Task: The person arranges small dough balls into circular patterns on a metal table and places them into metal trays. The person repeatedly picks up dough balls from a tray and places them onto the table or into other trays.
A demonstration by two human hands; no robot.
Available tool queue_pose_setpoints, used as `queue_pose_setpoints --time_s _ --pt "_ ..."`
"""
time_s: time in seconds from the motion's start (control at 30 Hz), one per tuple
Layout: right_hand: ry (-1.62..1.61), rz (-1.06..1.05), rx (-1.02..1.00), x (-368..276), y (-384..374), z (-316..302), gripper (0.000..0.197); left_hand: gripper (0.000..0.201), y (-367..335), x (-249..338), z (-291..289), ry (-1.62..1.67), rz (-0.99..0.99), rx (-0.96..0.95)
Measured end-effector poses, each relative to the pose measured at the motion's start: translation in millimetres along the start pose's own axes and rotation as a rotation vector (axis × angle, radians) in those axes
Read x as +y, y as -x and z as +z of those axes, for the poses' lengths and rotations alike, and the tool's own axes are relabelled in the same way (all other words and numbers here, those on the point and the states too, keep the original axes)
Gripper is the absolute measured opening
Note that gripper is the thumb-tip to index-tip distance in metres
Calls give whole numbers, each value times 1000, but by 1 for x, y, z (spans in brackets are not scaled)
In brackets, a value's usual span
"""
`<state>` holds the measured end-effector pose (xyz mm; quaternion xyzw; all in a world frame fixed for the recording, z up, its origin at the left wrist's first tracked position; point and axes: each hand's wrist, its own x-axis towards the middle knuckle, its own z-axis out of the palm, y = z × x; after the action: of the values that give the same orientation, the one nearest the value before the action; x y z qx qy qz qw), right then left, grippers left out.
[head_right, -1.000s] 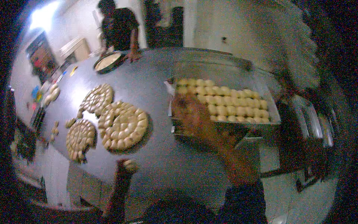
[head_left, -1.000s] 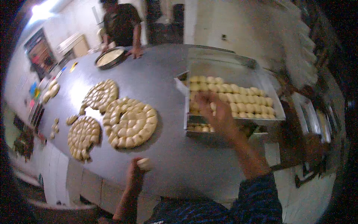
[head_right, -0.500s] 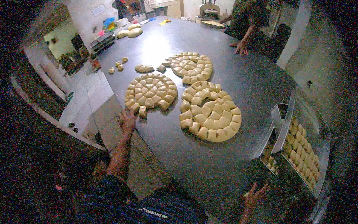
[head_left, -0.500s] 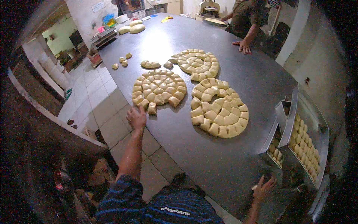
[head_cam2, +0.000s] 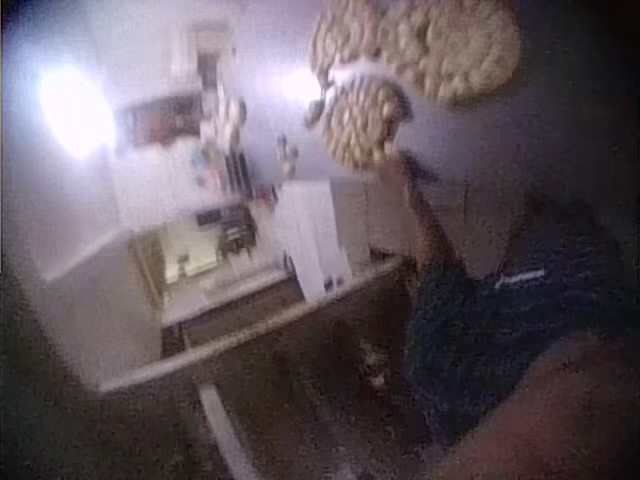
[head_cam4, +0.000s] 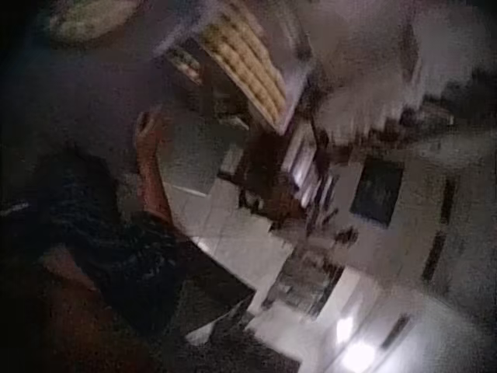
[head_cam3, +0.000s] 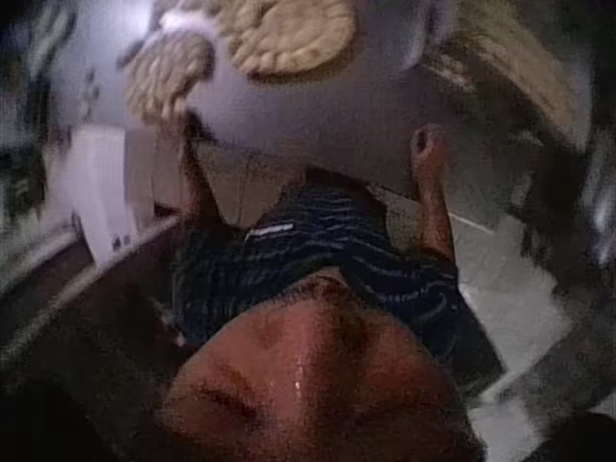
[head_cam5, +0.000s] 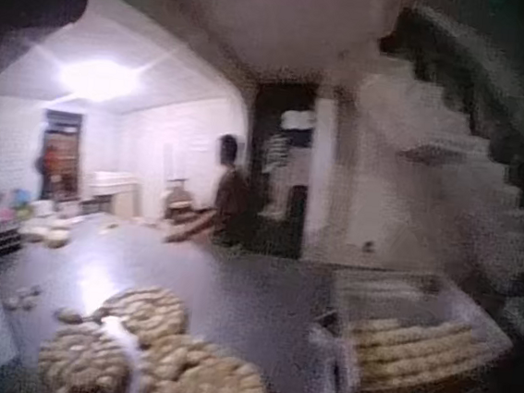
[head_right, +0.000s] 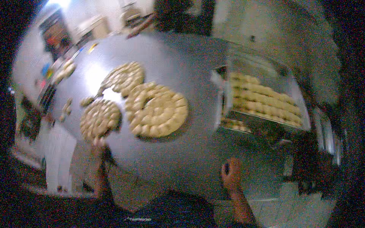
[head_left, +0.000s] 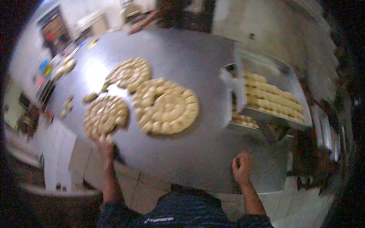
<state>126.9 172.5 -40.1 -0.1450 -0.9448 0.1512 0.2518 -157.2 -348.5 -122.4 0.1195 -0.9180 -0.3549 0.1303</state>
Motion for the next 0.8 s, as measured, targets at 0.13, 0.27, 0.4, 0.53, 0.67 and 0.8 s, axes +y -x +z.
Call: queue_pose_setpoints --time_s 0.13,0.27,0.4,0.53,0.67,0.8 --pt "131 107 155 55 1 -14 16 63 101 109 -18 638 -237 -389" --pt "134 59 68 35 5 -15 21 59 131 173 11 1086 -281 -869" --pt "-70 340 -290 57 12 -85 26 36 161 227 9 1315 -188 -784" --pt "-1133 360 -337 63 -67 -170 31 29 181 239 27 1343 -284 -814" --pt "-1036 106 394 46 -211 -198 27 25 217 283 22 1293 -306 -742" --pt "-664 -54 891 115 -329 -173 25 28 241 327 28 1285 -253 -809"
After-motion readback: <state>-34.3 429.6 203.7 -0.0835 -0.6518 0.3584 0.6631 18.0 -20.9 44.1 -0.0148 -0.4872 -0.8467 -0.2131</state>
